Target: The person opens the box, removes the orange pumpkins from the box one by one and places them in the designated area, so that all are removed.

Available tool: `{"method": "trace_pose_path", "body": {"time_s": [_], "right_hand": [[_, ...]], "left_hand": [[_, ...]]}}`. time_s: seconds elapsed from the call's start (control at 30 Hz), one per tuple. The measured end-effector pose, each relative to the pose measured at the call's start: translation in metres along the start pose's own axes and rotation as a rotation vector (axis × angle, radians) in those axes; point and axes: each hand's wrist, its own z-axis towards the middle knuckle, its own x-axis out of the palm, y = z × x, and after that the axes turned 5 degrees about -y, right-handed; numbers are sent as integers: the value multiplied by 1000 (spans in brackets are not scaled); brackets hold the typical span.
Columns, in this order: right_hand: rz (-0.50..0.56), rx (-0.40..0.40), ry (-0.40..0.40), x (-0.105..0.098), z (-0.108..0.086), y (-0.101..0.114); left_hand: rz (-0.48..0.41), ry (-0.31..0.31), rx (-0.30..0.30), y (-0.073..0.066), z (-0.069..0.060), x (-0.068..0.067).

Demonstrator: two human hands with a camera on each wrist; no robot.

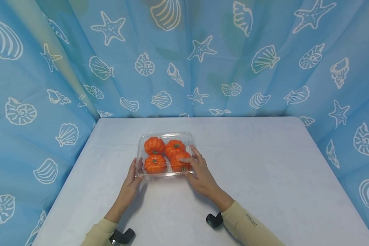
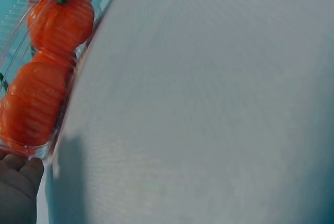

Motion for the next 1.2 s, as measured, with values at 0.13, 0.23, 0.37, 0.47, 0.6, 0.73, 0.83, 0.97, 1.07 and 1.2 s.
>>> {"method": "trace_pose_path", "body": {"time_s": [0.13,0.23,0.37,0.47,0.6,0.73,0.83,0.97,1.07,1.2], "right_hand": [[-2,10,4,0,0,1],[-2,19,7,0,0,1],[-2,24,9,-1,0,2],[-2,20,9,-1,0,3],[0,16,8,-1,0,3],[-2,19,9,-1,-1,3],[-2,21,10,0,-1,3],[-1,23,11,0,-1,3],[-4,20,9,-1,-1,3],[0,16,8,-1,-1,3]], "left_hand": [[2,-14,-3,-1,-1,1],[5,-25,-9,-1,-1,1],[2,-37,-10,-1,-2,3],[1,-48,-11,-1,-2,4],[7,-66,-13,-1,-2,6],[19,-81,-18,0,-2,7],[24,-86,-19,0,-2,8],[21,-81,-17,1,-2,8],[21,-76,-13,1,-3,7],[20,-73,-2,0,-3,6]]}}
